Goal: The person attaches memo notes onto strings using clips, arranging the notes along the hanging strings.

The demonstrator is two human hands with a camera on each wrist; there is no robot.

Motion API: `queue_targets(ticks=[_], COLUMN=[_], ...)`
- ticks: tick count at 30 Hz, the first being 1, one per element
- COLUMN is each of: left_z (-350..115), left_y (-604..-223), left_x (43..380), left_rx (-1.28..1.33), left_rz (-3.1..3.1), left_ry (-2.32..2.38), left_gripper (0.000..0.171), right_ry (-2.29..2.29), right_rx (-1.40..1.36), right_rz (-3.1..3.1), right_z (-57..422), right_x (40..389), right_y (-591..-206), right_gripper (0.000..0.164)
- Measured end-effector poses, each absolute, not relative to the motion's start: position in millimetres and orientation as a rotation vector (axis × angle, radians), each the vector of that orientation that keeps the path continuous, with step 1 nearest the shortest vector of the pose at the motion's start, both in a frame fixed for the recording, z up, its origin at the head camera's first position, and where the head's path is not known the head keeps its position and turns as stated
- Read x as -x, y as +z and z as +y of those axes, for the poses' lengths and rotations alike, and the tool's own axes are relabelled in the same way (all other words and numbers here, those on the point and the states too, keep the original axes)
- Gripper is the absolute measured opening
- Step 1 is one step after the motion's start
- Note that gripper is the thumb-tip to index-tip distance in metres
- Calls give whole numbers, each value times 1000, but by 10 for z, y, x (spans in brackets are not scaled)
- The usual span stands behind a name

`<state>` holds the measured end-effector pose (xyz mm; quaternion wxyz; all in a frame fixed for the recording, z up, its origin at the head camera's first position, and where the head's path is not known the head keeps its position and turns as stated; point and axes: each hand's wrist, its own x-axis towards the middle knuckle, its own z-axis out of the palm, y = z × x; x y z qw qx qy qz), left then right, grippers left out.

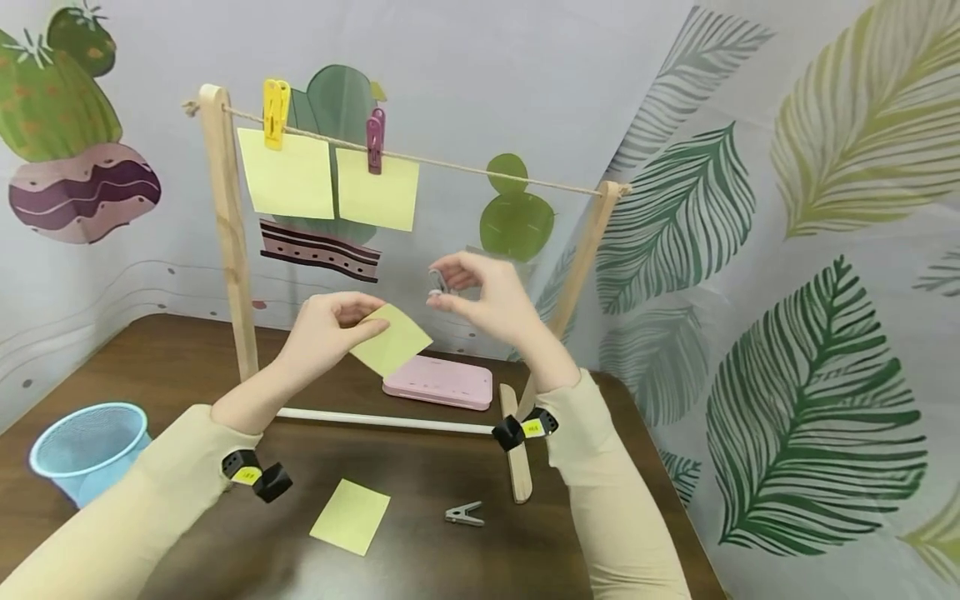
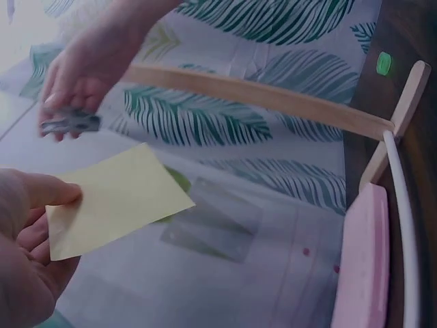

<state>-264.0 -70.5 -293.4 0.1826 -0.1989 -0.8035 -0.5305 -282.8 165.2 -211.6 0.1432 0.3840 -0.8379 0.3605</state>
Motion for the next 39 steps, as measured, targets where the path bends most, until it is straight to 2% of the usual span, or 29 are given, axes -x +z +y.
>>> queue_targets(ticks=[12,25,39], left_z=[-393,-191,-111], left_y=[-2455,-2012,-1829], left_x=[2705,2766,2873], left_rx=[661,702,596], left_rz=[-2056,-1968,-1764], left_ry=[-1545,-1630,-1794], left_gripper=[19,23,28], right_ry=[1170,1611,1688], right_rx=[-1029,-886,-687], right_rz=[-2239,-1959,-1951], right_z=[1608,1501,1438], right_x=[2805,2792,2895], right_y=[-1530,-980,-807], right_gripper=[33,15,12])
